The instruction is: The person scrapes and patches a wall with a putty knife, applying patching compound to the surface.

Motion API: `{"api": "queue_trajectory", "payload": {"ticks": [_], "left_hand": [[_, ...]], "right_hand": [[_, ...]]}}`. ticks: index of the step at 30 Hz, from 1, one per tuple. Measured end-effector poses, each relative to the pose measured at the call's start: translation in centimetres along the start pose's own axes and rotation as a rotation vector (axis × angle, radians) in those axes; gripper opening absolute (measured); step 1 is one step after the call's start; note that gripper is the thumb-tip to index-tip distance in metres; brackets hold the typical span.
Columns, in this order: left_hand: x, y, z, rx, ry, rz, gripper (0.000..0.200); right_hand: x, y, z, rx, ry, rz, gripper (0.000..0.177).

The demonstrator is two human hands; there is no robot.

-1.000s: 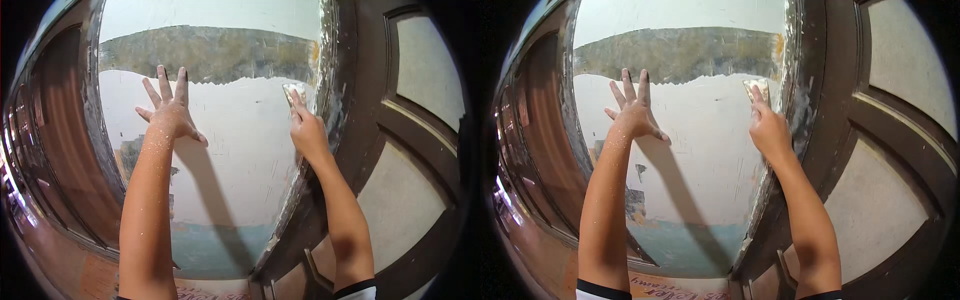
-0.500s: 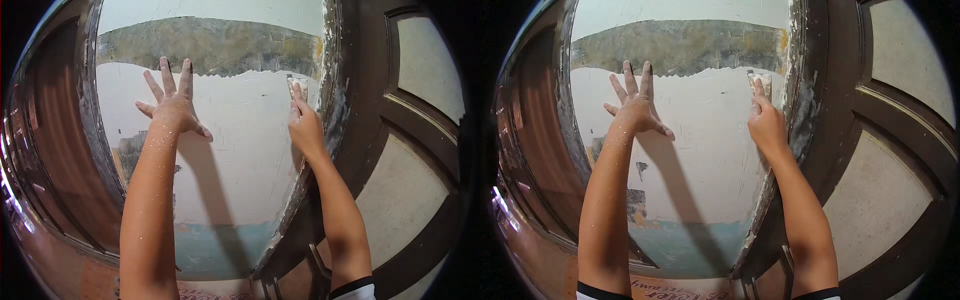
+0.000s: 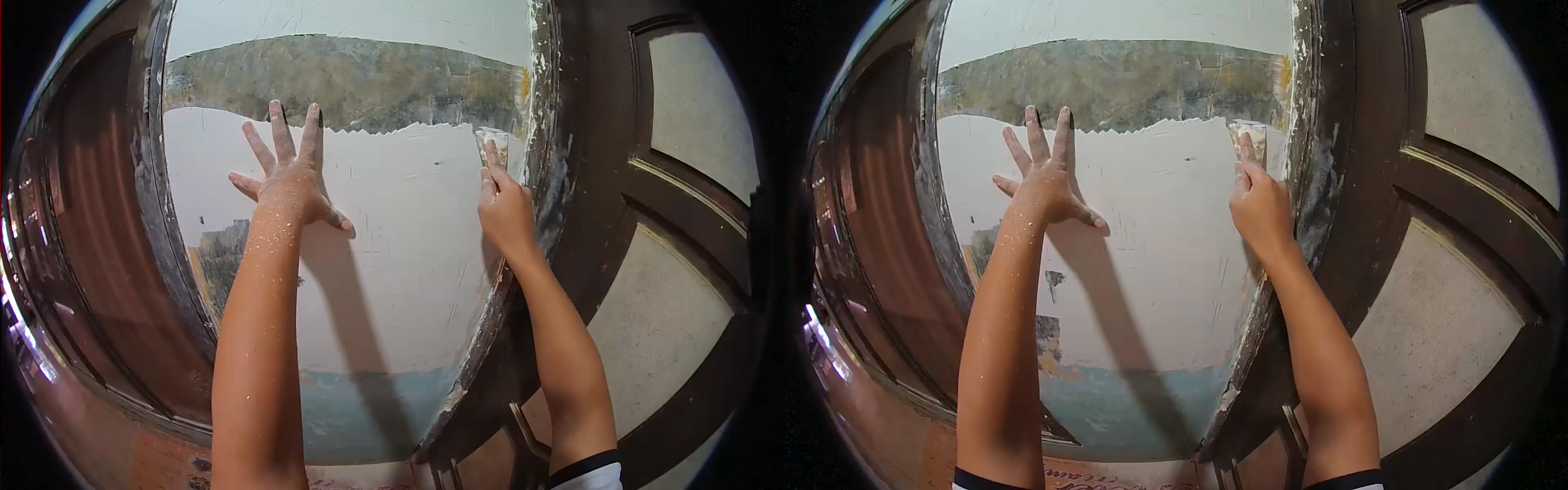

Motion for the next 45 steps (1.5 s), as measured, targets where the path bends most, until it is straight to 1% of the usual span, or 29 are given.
{"api": "queue_trajectory", "payload": {"ticks": [1,2,3,5,6,7,9,10,13,16,17,19,21,23,24,27,28,30,31,33,34,37,39,41,43,45], "left_hand": [[0.0,0.0,-0.1,-0.026,-0.006,0.016,0.187],[-0.1,-0.1,-0.1,-0.02,-0.013,0.013,0.187],[-0.1,0.1,-0.1,-0.014,-0.015,0.009,0.187],[0.1,0.1,-0.1,-0.047,-0.006,0.005,0.186],[0.2,0.0,0.0,-0.041,0.011,0.014,0.186],[0.2,0.1,-0.1,-0.041,0.01,0.016,0.186],[0.2,0.2,-0.1,-0.052,0.012,0.008,0.187],[0.3,0.5,-0.5,-0.057,0.012,0.019,0.187],[0.3,0.6,-0.4,-0.069,0.01,0.006,0.187],[0.5,0.7,-0.3,-0.072,0.023,0.006,0.186],[0.6,0.7,-0.4,-0.083,0.029,0.014,0.186],[0.5,0.6,-0.4,-0.074,0.026,0.025,0.187],[0.5,0.7,-0.4,-0.093,0.035,0.026,0.187],[0.6,0.8,-0.4,-0.094,0.043,0.029,0.187],[0.6,0.8,-0.5,-0.101,0.054,0.032,0.187],[0.4,0.6,-0.6,-0.078,0.022,0.014,0.186],[0.3,0.6,-0.5,-0.074,0.023,0.007,0.186],[0.3,0.2,-0.2,-0.02,0.024,-0.012,0.176],[0.3,0.1,0.0,-0.016,0.023,-0.012,0.176],[0.2,0.0,0.1,-0.015,0.016,-0.023,0.177],[0.4,0.1,0.0,-0.034,0.032,-0.008,0.177],[0.4,0.3,-0.1,-0.053,0.041,0.006,0.177],[0.4,0.6,-0.3,-0.074,0.052,0.011,0.176],[0.5,0.8,-0.4,-0.092,0.032,0.003,0.186],[0.5,0.5,-0.4,-0.09,0.024,0.008,0.186],[0.5,0.7,-0.6,-0.081,0.04,0.01,0.186]], "right_hand": [[0.4,-0.3,-0.1,-0.019,0.008,0.015,0.026],[0.8,-0.6,-0.2,-0.016,0.007,0.013,0.026],[1.1,-0.9,-0.4,0.004,0.036,0.014,0.028],[1.5,-1.2,-0.7,0.041,0.092,0.013,0.041],[0.9,-0.4,-0.5,-0.058,-0.072,0.033,0.049],[0.3,-0.2,-0.3,-0.057,-0.075,0.034,0.049],[-0.2,-0.4,0.3,0.064,0.051,0.034,0.047],[0.0,-0.4,0.0,0.039,0.042,0.067,0.046],[0.2,-0.7,-1.0,0.06,0.048,0.086,0.045],[-0.3,-0.3,0.3,0.101,0.064,0.117,0.046],[-0.5,-0.2,0.1,0.103,0.063,0.12,0.046],[-0.5,-0.1,-0.7,-0.002,-0.076,0.12,0.047],[-0.5,-0.2,-0.6,0.023,-0.049,0.103,0.049],[-0.5,-0.1,-0.1,0.062,0.021,0.094,0.05],[-0.6,0.0,-0.1,0.062,0.021,0.091,0.05],[-1.3,0.2,-0.7,0.026,-0.075,0.126,0.051],[-1.3,0.3,-0.7,0.027,-0.069,0.122,0.051],[-0.7,0.2,-0.8,-0.006,-0.078,0.081,0.052],[-0.4,0.1,-0.4,-0.003,-0.076,0.081,0.052],[-0.1,0.1,0.8,0.137,0.122,0.085,0.052],[-0.6,0.6,0.6,0.082,0.024,0.095,0.052],[0.8,-0.2,-0.6,0.087,0.022,0.089,0.052],[0.1,0.3,-0.4,0.073,-0.001,0.081,0.053],[-0.3,0.8,0.7,0.054,0.008,0.081,0.052],[0.3,0.6,0.1,0.065,-0.02,0.071,0.05],[1.4,-0.4,-0.6,0.078,0.01,0.099,0.049]]}}
Point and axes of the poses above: each hand's wrist, its own z-axis away from the middle knuckle, its own y-axis out of the palm, x = y × z, the point moved 1 cm from there along -z, towards the middle knuckle, and after that the axes turned 13 degrees about x, right-handed, at the moved point
